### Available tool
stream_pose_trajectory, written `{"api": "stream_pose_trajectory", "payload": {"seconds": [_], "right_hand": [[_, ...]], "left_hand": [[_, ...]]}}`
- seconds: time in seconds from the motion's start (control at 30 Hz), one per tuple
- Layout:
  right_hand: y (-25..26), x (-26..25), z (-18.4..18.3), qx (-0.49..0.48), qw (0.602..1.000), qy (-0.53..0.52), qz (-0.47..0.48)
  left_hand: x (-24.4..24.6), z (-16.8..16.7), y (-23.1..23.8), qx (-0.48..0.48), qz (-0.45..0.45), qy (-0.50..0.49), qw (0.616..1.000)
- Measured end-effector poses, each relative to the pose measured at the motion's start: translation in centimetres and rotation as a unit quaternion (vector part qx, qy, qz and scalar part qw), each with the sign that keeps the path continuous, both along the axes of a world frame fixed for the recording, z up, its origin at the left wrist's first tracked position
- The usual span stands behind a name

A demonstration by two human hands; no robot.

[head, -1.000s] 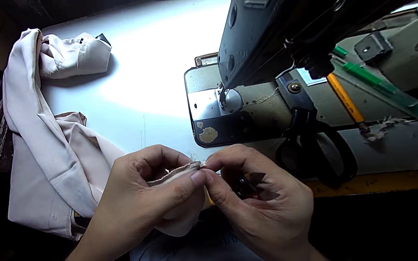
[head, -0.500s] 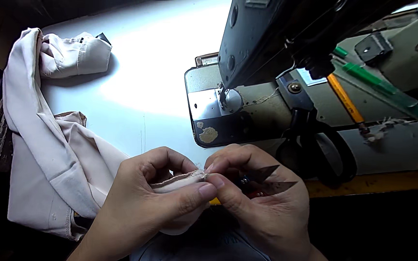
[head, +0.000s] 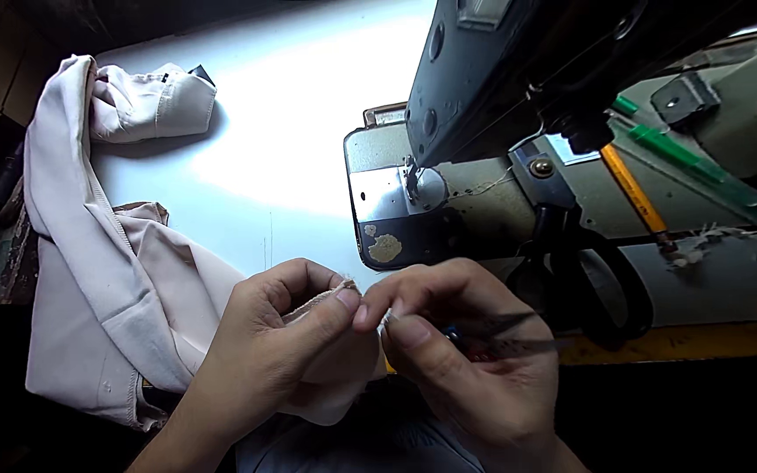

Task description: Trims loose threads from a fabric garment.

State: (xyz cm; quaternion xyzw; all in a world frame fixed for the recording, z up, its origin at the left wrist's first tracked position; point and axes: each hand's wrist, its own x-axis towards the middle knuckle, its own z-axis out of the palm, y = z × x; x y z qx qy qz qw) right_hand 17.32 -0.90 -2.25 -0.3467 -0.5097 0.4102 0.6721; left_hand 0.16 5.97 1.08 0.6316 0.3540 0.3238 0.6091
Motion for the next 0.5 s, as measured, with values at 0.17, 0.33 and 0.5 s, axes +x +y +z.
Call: {"api": "stream_pose_trajectory", "payload": {"seconds": [0.17,0.33,0.5], "right_hand": [[0.3,-1.0,0.0,-0.030,0.997,-0.051,-0.050],[-5.6,-1.2,-2.8,-0.117,0.978,-0.127,0.122],[-6.0,-0.2,-1.9,-0.164,0.978,-0.122,0.049]], "left_hand": [[0.0,0.7,-0.3,0.093,0.028,0.000,0.995],[-2.8,3.0,2.4,0.167,0.130,-0.025,0.977],[-2.3,3.3,2.4,0.166,0.084,-0.044,0.982]]}}
